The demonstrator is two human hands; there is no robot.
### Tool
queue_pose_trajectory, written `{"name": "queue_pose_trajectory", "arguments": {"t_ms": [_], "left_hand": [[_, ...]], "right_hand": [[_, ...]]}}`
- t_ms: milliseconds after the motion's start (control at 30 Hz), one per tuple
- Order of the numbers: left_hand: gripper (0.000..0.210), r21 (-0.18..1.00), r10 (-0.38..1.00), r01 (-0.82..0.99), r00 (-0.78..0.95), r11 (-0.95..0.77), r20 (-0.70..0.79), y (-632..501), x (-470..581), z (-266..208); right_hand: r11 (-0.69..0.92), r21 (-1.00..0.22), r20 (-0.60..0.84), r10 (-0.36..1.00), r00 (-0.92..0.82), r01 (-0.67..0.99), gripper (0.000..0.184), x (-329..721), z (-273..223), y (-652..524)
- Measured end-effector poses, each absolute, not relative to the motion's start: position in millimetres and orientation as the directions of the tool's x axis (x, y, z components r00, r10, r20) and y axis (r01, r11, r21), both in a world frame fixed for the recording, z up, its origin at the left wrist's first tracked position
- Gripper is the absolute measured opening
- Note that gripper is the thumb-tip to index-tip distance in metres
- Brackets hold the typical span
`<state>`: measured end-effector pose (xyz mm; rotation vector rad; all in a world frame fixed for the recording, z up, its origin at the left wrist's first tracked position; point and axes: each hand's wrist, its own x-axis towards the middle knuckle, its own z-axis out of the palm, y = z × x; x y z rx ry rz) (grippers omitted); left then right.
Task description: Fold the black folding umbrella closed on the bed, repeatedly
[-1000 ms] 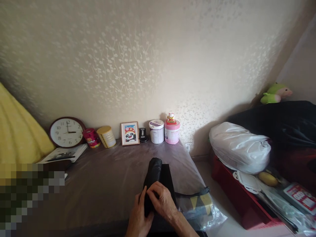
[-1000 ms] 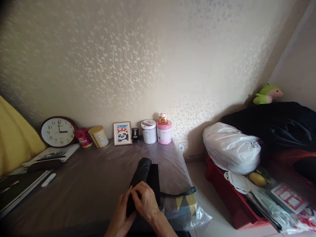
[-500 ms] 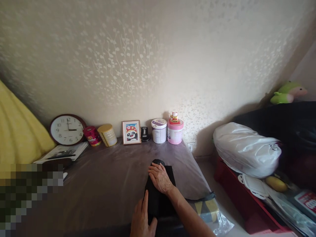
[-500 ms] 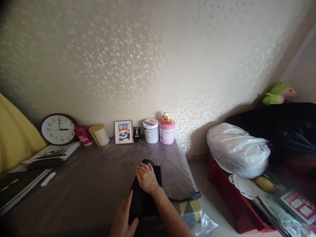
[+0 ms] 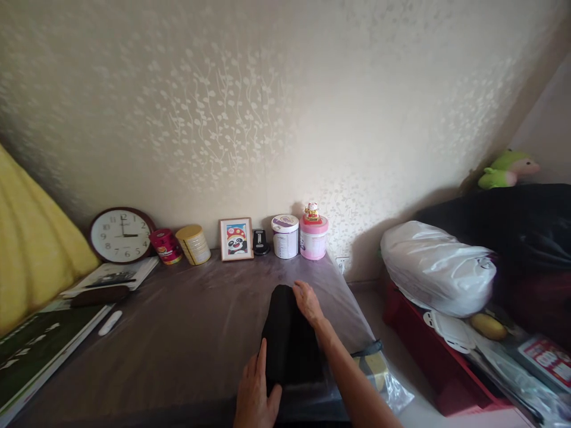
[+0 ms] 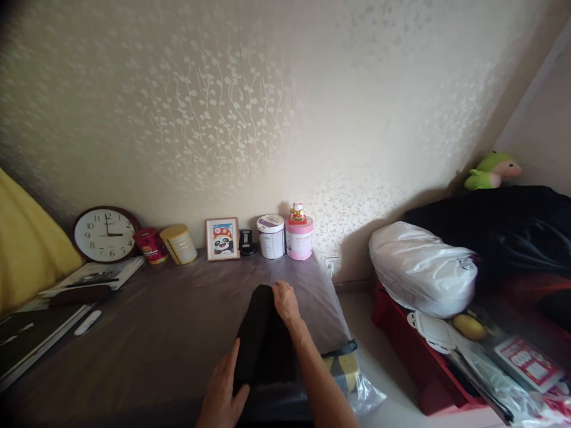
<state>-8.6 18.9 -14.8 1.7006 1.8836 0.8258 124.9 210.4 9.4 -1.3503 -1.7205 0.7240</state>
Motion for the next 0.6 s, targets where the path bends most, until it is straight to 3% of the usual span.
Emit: {"name": "queue_pose_trajectory", "arguments": {"t_ms": [167,400,600], "left_hand": [[0.07,0.732,0.989,0.675,-0.145,0.09,0.012,16,-6,-4],[0.07,0.747,0.985,0.661,-0.165,0.071,0.053,17,-6,-7],[0.07,0.752,0.982,0.655,-0.177,0.073,0.059,18,-6,-10]], "right_hand": [[0.105,-0.92,0.13,0.991,0.043,0.377,0.039,171,1,196],[0.0,-0.991,0.001,1.0,0.007,0.13,0.048,171,-6,162],[0.047,-0.974,0.047,0.999,-0.005,0.221,0.041,166,-2,146]]}}
